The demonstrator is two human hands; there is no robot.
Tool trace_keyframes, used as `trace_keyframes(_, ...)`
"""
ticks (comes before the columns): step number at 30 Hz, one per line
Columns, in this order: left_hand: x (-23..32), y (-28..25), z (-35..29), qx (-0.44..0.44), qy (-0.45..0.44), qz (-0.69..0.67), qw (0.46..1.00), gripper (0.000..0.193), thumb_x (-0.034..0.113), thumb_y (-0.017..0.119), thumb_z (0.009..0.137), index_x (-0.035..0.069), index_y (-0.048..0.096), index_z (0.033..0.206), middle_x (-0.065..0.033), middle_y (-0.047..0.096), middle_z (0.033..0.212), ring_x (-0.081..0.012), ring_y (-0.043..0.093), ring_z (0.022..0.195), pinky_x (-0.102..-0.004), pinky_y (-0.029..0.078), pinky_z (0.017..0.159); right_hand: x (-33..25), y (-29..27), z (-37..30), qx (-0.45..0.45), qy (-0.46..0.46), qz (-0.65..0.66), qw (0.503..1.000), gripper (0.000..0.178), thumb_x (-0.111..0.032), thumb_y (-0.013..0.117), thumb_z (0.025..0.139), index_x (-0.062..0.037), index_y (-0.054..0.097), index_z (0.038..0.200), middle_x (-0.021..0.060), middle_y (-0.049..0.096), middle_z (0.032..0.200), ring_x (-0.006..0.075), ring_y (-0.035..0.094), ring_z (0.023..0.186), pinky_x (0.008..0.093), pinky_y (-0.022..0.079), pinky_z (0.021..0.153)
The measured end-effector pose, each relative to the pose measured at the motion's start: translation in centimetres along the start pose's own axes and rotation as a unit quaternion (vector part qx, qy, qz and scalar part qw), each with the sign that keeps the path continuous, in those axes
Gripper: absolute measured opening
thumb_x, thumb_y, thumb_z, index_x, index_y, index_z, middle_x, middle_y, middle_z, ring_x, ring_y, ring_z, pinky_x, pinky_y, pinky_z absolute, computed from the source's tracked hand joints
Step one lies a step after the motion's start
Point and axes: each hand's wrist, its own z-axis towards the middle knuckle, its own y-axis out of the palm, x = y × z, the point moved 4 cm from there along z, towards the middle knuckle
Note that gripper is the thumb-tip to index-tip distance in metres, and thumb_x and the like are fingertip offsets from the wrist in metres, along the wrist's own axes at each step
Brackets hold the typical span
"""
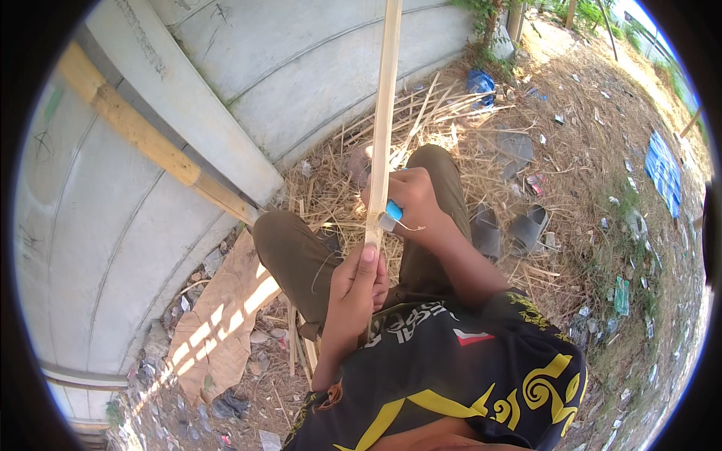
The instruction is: The person sits on the ground and uses a knife to split a long bamboo stick into thin strips. They hold the bamboo with one hand and use the knife to carefully shave and separate the material into fine strands.
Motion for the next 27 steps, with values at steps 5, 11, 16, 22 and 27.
trace_keyframes(5,-1.3,-0.3,0.1,0.005,-0.004,0.018,1.000,0.042,0.042,0.041,0.111,0.009,0.046,0.086,0.0044,0.034,0.061,-0.0031,0.030,0.049,-0.0205,0.023,0.043,0.9,-0.5,-2.3,-0.017,0.039,0.023,0.999,0.019,-0.015,0.078,0.065,-0.0067,0.067,0.078,0.0065,0.054,0.058,0.0272,0.056,0.048,0.0376,0.043,0.046)
trace_keyframes(11,-1.6,0.5,0.2,-0.066,-0.048,-0.033,0.996,0.041,0.042,0.042,0.111,0.009,0.047,0.087,0.0052,0.033,0.062,-0.0026,0.029,0.050,-0.0203,0.022,0.044,0.3,-0.2,-2.8,0.076,-0.002,0.012,0.997,0.014,-0.005,0.076,0.069,-0.0059,0.067,0.080,0.0044,0.055,0.058,0.0224,0.055,0.046,0.0322,0.043,0.045)
trace_keyframes(16,-1.6,0.2,0.4,-0.125,-0.068,-0.094,0.985,0.039,0.042,0.042,0.111,0.010,0.047,0.089,0.0062,0.033,0.064,-0.0021,0.029,0.052,-0.0201,0.023,0.046,-0.7,-0.5,-2.8,0.133,0.027,0.029,0.990,0.017,-0.007,0.076,0.067,-0.0067,0.068,0.082,0.0045,0.056,0.060,0.0215,0.055,0.047,0.0329,0.043,0.045)
trace_keyframes(22,-1.9,0.1,0.8,-0.107,-0.055,-0.064,0.991,0.039,0.042,0.042,0.111,0.010,0.046,0.089,0.0062,0.033,0.064,-0.0024,0.031,0.052,-0.0203,0.022,0.045,-0.6,-1.6,-2.1,0.062,0.035,-0.017,0.997,0.009,-0.001,0.075,0.076,-0.0020,0.067,0.080,0.0080,0.062,0.061,0.0220,0.063,0.050,0.0319,0.048,0.048)
trace_keyframes(27,-1.4,0.7,0.3,-0.099,-0.041,-0.044,0.993,0.039,0.041,0.041,0.112,0.010,0.044,0.088,0.0057,0.033,0.066,-0.0029,0.030,0.053,-0.0208,0.023,0.047,-0.5,-1.3,-2.9,0.066,0.049,-0.076,0.994,0.008,-0.006,0.071,0.076,-0.0035,0.066,0.081,0.0092,0.058,0.061,0.0276,0.059,0.050,0.0371,0.045,0.047)
